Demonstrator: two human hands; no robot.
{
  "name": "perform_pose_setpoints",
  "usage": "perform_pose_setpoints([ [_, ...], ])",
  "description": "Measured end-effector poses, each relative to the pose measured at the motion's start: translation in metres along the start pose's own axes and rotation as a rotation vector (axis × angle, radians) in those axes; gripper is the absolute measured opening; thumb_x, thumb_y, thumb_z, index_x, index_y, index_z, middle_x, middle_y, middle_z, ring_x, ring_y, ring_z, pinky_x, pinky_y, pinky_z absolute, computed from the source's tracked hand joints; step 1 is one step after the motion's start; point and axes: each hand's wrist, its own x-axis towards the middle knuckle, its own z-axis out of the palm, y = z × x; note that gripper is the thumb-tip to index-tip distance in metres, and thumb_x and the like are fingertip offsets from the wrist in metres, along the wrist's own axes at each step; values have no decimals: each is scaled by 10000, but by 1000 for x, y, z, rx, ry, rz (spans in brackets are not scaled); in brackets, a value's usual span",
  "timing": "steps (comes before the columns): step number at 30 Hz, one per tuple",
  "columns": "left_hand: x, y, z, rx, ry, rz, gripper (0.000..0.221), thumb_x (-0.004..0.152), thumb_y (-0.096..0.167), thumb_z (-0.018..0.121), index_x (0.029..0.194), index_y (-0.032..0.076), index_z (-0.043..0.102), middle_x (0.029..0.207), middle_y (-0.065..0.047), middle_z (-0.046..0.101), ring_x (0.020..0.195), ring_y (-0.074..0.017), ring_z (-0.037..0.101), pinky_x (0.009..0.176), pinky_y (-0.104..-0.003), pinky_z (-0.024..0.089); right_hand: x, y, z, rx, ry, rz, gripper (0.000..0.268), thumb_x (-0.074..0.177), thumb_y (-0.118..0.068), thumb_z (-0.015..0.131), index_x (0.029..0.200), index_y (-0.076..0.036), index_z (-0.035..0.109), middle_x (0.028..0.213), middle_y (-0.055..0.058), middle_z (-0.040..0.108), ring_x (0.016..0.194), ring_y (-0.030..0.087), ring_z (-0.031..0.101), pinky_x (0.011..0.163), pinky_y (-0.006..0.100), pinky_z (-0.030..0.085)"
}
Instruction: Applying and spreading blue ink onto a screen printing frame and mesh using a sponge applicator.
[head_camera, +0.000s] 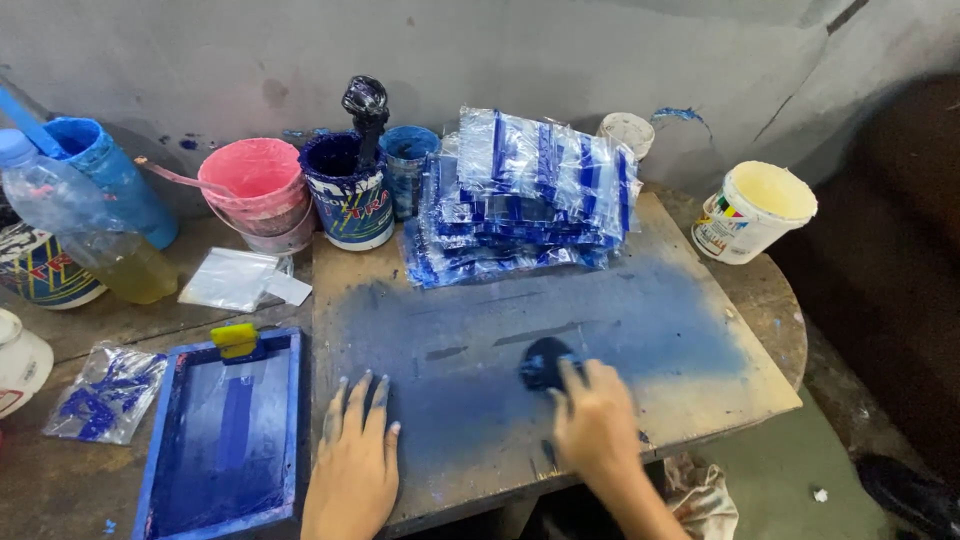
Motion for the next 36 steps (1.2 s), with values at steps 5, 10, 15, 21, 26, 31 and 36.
perform_pose_setpoints([
  [5,-1,-2,4,-9,34,8,552,1035,367,336,1563,205,329,1679,-11,256,1585,-291,139,1194,-543,330,-6,-66,5,131,-209,-100,489,980,-164,619,1446,-47,529,1059,122,678,910,196,602,794,314,564],
  [10,-1,-5,3,-63,15,-46,547,1040,356,320,1570,222,316,1675,-5,260,1585,-278,141,1217,-553,288,-10,-72,7,267,0,-357,429,918,-107,664,1310,59,613,1014,183,602,870,343,567,718,446,527],
  [15,1,-15,10,-136,68,-31,523,1034,334,350,1545,229,382,1659,-7,295,1572,-278,167,1241,-543,238,-9,-36,3,148,-293,-96,593,880,-357,750,1435,-222,588,1250,73,606,1120,243,573,928,421,541],
  [21,1,-12,5,-118,18,-65,535,1028,345,345,1556,257,351,1674,18,264,1583,-250,146,1229,-544,278,15,26,-21,-6,-288,248,594,899,-366,706,1467,-327,538,1546,227,433,1449,349,412,1202,526,375],
  [26,4,-17,16,-63,105,-6,539,1011,325,388,1543,238,385,1638,-16,329,1528,-272,250,1219,-515,277,57,80,-62,-117,-209,489,500,964,-342,640,1441,-204,576,1352,120,565,1124,240,628,856,359,616],
  [31,4,-16,18,-22,98,-9,554,1006,332,397,1553,260,359,1643,-2,316,1517,-259,263,1187,-525,326,61,96,-59,-185,-90,516,524,986,-329,593,1479,-155,561,1340,207,603,1166,335,631,867,469,623],
  [36,5,-12,15,9,82,-32,558,1007,339,397,1559,276,347,1639,0,317,1520,-273,268,1177,-523,363,37,64,-55,-167,-121,433,496,1012,-309,570,1475,-136,533,1217,171,623,936,230,656,700,300,649],
])
